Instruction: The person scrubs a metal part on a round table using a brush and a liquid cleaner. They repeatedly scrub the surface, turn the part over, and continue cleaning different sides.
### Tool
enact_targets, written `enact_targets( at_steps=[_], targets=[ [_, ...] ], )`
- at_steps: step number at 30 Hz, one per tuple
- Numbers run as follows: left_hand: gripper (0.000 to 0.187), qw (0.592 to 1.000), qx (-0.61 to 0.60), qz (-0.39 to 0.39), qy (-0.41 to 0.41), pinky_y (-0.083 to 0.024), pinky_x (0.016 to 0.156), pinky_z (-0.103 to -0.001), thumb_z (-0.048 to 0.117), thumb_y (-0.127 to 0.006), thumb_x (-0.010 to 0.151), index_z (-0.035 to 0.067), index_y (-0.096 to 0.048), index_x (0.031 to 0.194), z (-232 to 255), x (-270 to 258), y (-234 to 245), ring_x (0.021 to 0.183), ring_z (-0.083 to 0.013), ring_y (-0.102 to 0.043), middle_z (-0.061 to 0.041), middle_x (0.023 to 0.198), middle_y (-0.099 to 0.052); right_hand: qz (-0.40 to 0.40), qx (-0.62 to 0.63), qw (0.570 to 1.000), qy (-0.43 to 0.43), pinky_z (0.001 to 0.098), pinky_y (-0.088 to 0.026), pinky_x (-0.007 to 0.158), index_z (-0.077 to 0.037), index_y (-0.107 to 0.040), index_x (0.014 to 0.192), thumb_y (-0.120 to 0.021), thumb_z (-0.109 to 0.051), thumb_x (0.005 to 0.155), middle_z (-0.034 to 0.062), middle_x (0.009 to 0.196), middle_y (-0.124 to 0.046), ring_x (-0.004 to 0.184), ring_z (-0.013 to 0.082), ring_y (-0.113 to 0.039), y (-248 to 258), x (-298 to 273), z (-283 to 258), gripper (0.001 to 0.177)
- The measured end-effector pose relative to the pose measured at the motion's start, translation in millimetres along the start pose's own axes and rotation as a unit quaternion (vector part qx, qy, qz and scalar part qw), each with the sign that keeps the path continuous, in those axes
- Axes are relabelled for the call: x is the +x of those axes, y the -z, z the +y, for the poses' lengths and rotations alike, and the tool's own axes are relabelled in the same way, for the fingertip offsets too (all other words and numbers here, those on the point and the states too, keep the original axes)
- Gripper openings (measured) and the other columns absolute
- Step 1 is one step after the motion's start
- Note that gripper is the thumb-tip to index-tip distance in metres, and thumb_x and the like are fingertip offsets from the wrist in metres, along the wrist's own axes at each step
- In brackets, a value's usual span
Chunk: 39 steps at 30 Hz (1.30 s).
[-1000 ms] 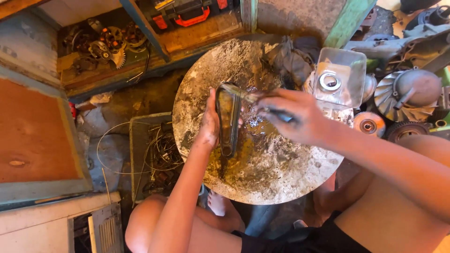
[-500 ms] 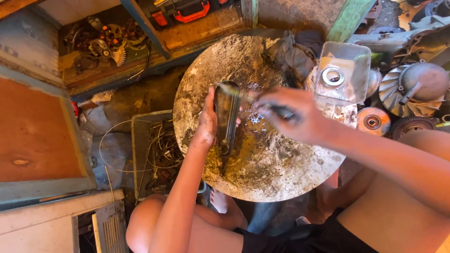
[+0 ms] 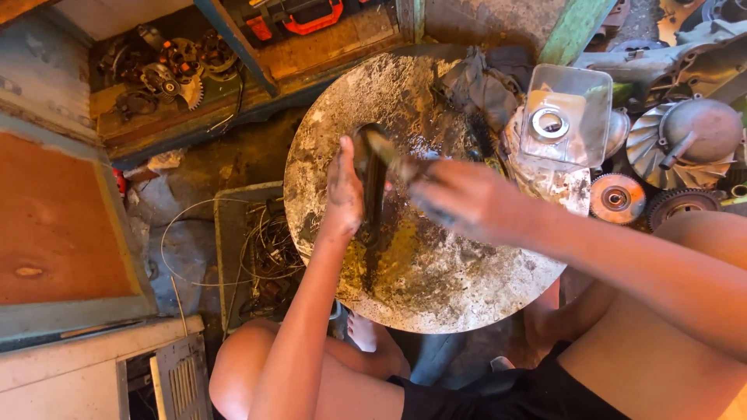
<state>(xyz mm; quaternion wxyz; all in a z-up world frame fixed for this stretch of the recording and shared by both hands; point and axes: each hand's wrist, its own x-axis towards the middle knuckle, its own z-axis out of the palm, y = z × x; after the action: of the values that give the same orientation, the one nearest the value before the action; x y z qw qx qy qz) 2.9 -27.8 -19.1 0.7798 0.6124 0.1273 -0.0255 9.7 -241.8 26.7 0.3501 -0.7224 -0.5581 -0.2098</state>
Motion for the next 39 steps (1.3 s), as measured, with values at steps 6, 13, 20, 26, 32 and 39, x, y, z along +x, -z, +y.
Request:
enact_targets(
  at_steps=[6, 13, 20, 26, 32, 39],
  targets=[
    [0.07, 0.997, 0.065, 0.008, -0.03, -0.061, 0.065, -0.034, 0.062, -0.023, 0.103, 0.003, -0.061, 0.104, -8, 3, 7, 0.063, -0.0221, -0.068, -0.018, 0.087, -0.066, -0.094, 0.099, 0.991, 0.016, 0.0335, -0.061, 0.06, -0.005, -0.064, 0.098, -0.066, 0.0, 0.086, 0.0159, 0.078, -0.067, 0.066, 0.0244, -0.07, -23, -10, -41, 0.014],
    [0.078, 0.999, 0.023, 0.002, -0.035, -0.058, 0.07, -0.03, 0.072, -0.016, 0.096, 0.011, -0.063, 0.103, -5, 7, -1, 0.061, -0.018, -0.065, -0.012, 0.082, -0.068, 0.053, 0.176, 0.98, -0.074, 0.0286, -0.054, 0.044, 0.002, -0.064, 0.096, -0.058, 0.008, 0.083, 0.0146, 0.073, -0.066, 0.051, 0.0199, -0.062, -5, 11, -6, 0.016],
    [0.08, 0.996, -0.065, 0.053, 0.002, -0.061, 0.066, -0.03, 0.075, -0.018, 0.094, 0.009, -0.064, 0.099, -9, 15, 18, 0.058, -0.0182, -0.068, -0.011, 0.081, -0.071, -0.108, 0.139, 0.98, -0.089, 0.0343, -0.06, 0.053, -0.002, -0.064, 0.099, -0.062, 0.002, 0.085, 0.0181, 0.076, -0.067, 0.061, 0.025, -0.07, -21, -5, -58, 0.015],
    [0.078, 0.993, -0.112, 0.033, -0.03, -0.061, 0.071, -0.035, 0.075, -0.02, 0.094, 0.01, -0.062, 0.105, -20, 21, 17, 0.06, -0.0206, -0.067, -0.011, 0.082, -0.068, 0.009, 0.225, 0.965, -0.133, 0.035, -0.055, 0.043, 0.004, -0.065, 0.098, -0.062, 0.012, 0.081, 0.0214, 0.081, -0.069, 0.055, 0.0274, -0.068, 0, 12, -24, 0.019],
    [0.075, 0.984, -0.164, 0.016, -0.065, -0.064, 0.065, -0.034, 0.078, -0.029, 0.09, 0.011, -0.061, 0.098, -25, 28, 26, 0.057, -0.0212, -0.069, -0.01, 0.075, -0.069, -0.095, 0.2, 0.966, -0.135, 0.0362, -0.061, 0.054, 0.001, -0.065, 0.097, -0.064, 0.002, 0.085, 0.0216, 0.08, -0.069, 0.064, 0.0274, -0.07, -13, -2, -51, 0.013],
    [0.082, 0.961, -0.276, 0.026, -0.015, -0.062, 0.06, -0.038, 0.08, -0.035, 0.085, 0.004, -0.059, 0.106, -15, 28, 19, 0.055, -0.0272, -0.068, -0.013, 0.075, -0.068, 0.046, 0.262, 0.939, -0.217, 0.0329, -0.054, 0.052, 0.006, -0.064, 0.101, -0.058, 0.008, 0.089, 0.0191, 0.083, -0.068, 0.056, 0.0228, -0.064, 10, 12, -5, 0.013]
  ],
)
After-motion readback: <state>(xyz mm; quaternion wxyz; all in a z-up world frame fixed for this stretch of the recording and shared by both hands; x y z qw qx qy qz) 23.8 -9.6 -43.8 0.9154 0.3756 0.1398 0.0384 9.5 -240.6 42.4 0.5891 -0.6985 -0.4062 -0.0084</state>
